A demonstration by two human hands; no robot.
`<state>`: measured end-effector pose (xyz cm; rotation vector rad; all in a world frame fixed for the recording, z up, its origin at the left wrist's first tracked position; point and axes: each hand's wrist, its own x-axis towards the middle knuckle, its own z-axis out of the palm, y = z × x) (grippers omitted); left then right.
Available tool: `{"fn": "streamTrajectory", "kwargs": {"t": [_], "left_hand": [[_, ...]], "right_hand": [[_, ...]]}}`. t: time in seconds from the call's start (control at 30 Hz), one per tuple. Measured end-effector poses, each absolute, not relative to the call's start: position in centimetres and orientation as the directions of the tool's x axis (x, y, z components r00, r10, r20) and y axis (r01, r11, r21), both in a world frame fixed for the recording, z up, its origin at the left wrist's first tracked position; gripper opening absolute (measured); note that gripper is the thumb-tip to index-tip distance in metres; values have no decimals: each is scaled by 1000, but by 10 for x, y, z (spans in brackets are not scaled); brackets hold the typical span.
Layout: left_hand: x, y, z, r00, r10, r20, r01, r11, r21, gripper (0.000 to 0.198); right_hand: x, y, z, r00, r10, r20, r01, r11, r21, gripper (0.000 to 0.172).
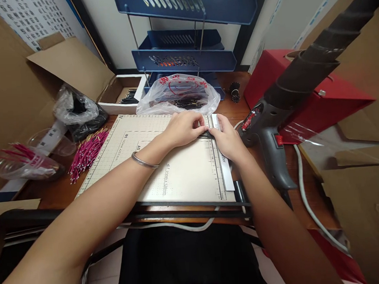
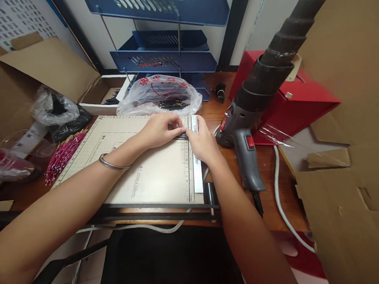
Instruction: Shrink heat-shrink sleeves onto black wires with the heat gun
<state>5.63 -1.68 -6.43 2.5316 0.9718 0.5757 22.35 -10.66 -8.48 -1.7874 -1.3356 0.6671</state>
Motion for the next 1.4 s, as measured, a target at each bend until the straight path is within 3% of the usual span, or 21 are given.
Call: {"fn": "streamTrajectory", "kwargs": {"t": [0.27, 0.7, 0.9, 1.4], "left_hand": [[47, -10, -66, 729, 627, 274, 470, -750, 466, 17], [45, -10, -66, 744, 609, 274, 457, -763, 457, 19], [43, -11, -64, 752, 600, 272, 446, -768, 460, 19], [40, -10, -64, 770, 577, 271, 415, -776, 475, 19]], "right_hand": [[224, -104, -97, 329, 942, 66, 475, -104, -874, 77], [225, -104, -97, 312, 945, 102, 455, -54, -889, 59], [227, -103, -102, 260, 956, 133, 405, 17, -914, 72], [227, -100, -102, 314, 944, 102, 453, -54, -890, 64]]}}
